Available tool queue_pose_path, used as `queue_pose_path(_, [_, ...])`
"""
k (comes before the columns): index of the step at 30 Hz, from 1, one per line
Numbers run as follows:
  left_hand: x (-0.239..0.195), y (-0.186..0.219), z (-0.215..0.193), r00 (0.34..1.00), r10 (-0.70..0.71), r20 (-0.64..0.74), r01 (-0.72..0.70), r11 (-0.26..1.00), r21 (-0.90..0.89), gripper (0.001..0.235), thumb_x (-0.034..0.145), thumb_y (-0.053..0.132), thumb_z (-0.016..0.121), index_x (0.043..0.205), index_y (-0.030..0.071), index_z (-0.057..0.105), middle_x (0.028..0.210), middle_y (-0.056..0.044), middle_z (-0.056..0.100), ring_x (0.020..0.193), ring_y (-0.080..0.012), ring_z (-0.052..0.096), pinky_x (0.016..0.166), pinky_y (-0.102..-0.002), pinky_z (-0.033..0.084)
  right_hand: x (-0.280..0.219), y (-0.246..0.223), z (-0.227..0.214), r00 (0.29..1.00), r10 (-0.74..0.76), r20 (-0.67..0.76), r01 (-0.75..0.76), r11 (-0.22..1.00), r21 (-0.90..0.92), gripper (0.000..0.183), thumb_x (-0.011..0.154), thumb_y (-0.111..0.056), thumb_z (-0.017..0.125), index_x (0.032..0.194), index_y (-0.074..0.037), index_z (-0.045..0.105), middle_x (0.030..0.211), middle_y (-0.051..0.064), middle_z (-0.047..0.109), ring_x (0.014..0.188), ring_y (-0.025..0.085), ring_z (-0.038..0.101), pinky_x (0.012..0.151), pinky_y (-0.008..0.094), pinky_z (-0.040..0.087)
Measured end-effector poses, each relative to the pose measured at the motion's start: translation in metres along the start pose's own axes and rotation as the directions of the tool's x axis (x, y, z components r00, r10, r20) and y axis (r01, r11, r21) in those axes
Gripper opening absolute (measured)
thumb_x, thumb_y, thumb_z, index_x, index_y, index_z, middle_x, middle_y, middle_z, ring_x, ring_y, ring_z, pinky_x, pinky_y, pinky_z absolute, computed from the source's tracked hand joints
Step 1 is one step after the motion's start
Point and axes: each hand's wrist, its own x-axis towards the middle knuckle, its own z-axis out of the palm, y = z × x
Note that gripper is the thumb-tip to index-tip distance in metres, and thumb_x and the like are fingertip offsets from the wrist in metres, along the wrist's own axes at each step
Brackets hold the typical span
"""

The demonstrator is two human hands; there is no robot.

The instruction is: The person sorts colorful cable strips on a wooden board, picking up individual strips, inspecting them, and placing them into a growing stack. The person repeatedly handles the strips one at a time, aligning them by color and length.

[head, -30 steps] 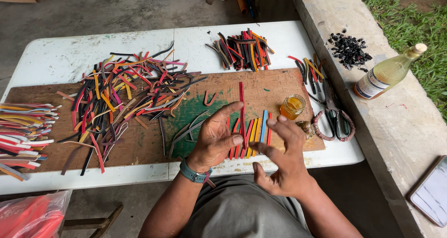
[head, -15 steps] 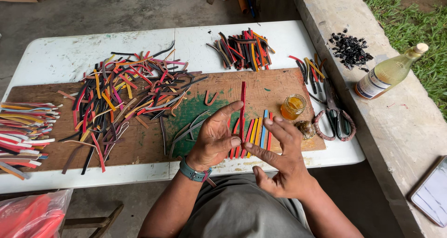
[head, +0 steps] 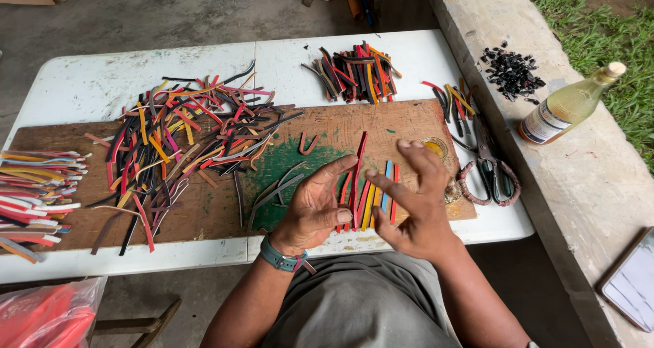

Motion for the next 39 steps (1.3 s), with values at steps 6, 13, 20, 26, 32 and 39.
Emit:
queue_pose_path(6, [-0.022,0.034,-0.056,0.978,-0.032,-0.207,0.082,0.968,0.236,0.075,0.087,-0.009,0.072,0.157,-0.002,0.043,0.16,-0.014,0.046,0.11,-0.0174,0.054,0.085,-0.023,0.054,-0.032,0.023,-0.018,0.964,0.266,0.012,-0.261,0.938,0.227,0.054,0.083,-0.015,0.072,0.136,-0.006,0.063,0.15,0.021,0.042,0.138,0.033,0.051,0.11,0.043,0.048])
queue_pose_path(13, [-0.012,-0.01,-0.086,0.947,-0.164,-0.275,0.318,0.573,0.755,0.07,0.077,-0.01,0.076,0.143,0.001,0.056,0.147,-0.014,0.059,0.131,-0.017,0.057,0.104,-0.026,0.049,-0.051,0.034,-0.016,0.945,0.327,0.006,-0.31,0.889,0.336,0.058,0.087,-0.013,0.07,0.142,0.001,0.056,0.146,0.02,0.047,0.122,0.027,0.064,0.108,0.039,0.053])
queue_pose_path(20, [-0.006,-0.032,-0.105,0.89,-0.216,-0.401,0.448,0.253,0.858,0.068,0.07,-0.002,0.078,0.136,0.006,0.06,0.14,-0.012,0.06,0.121,-0.0301,0.062,0.102,-0.038,0.051,-0.048,0.034,-0.02,0.951,0.308,-0.005,-0.293,0.909,0.297,0.057,0.087,-0.009,0.071,0.14,0.002,0.057,0.138,0.019,0.055,0.115,0.026,0.066,0.101,0.037,0.053])
queue_pose_path(26, [-0.014,-0.042,-0.095,0.951,-0.041,-0.307,0.308,0.031,0.951,0.067,0.067,0.0,0.081,0.131,0.002,0.061,0.129,-0.018,0.06,0.123,-0.0372,0.057,0.103,-0.042,0.049,-0.05,0.032,-0.02,0.95,0.311,0.013,-0.305,0.922,0.239,0.056,0.084,-0.007,0.071,0.137,0.004,0.058,0.131,0.019,0.06,0.108,0.025,0.069,0.097,0.036,0.052])
queue_pose_path(32, [-0.025,-0.033,-0.096,0.89,0.194,-0.413,0.388,0.153,0.909,0.047,0.076,0.005,0.081,0.121,0.004,0.067,0.114,-0.015,0.071,0.102,-0.0307,0.069,0.087,-0.04,0.056,-0.046,0.028,-0.018,0.942,0.336,0.018,-0.332,0.92,0.207,0.055,0.082,-0.005,0.072,0.135,0.004,0.06,0.128,0.019,0.061,0.107,0.024,0.069,0.096,0.034,0.053])
queue_pose_path(39, [-0.03,0.069,-0.198,0.661,0.636,-0.398,0.353,0.205,0.913,0.017,0.094,0.011,0.074,0.11,0.009,0.073,0.09,-0.008,0.079,0.077,-0.0163,0.075,0.067,-0.034,0.058,-0.051,0.031,-0.017,0.939,0.342,0.045,-0.344,0.919,0.192,0.054,0.085,-0.006,0.074,0.136,0.004,0.06,0.124,0.017,0.064,0.107,0.022,0.069,0.096,0.032,0.053])
